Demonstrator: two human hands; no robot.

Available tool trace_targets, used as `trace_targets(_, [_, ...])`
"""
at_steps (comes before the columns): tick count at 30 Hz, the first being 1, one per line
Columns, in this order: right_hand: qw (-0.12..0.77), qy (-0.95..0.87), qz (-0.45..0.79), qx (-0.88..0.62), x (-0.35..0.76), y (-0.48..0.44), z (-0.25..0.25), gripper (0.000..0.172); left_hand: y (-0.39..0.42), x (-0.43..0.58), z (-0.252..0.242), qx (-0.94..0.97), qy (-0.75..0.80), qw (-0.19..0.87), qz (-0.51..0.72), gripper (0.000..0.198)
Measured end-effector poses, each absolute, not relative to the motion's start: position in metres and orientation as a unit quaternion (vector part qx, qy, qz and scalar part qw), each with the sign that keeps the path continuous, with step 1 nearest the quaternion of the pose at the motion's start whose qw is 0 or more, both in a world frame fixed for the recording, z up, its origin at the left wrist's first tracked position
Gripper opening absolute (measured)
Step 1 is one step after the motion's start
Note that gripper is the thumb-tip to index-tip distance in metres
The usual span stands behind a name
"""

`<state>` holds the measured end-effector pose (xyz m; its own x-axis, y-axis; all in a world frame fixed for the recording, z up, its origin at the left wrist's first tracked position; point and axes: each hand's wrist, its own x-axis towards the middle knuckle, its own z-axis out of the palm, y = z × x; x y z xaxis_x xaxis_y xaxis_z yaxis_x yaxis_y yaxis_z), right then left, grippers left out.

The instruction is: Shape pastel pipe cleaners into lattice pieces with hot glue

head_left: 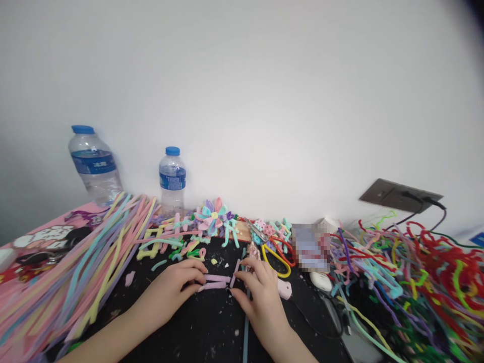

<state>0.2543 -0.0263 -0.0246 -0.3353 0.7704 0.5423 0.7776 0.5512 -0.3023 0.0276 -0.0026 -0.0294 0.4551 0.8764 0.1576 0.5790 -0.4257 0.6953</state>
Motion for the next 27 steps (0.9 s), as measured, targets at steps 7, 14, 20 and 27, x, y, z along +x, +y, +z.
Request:
trace_targets(7, [0.284,-0.832,-0.003,-0.477,0.253,-0.025,-0.029,0.018,-0.003,0.029,-0.028,0.799,0.461,0.288,0.255,0.018])
trace_targets(14, [0.266,-0.840,0.004,-0.473,0.249,-0.027,-0.031,0.022,-0.004,0.029,-0.025,0.795,0.467,0.292,0.255,0.016])
trace_targets(20, [0.344,-0.802,-0.023,-0.488,0.255,-0.024,-0.025,0.020,-0.005,0.029,-0.026,0.787,0.474,0.306,0.249,0.013])
trace_targets(27, [0.396,-0.762,-0.031,-0.512,0.267,-0.024,-0.023,0.017,-0.008,0.030,-0.015,0.785,0.479,0.260,0.295,0.028])
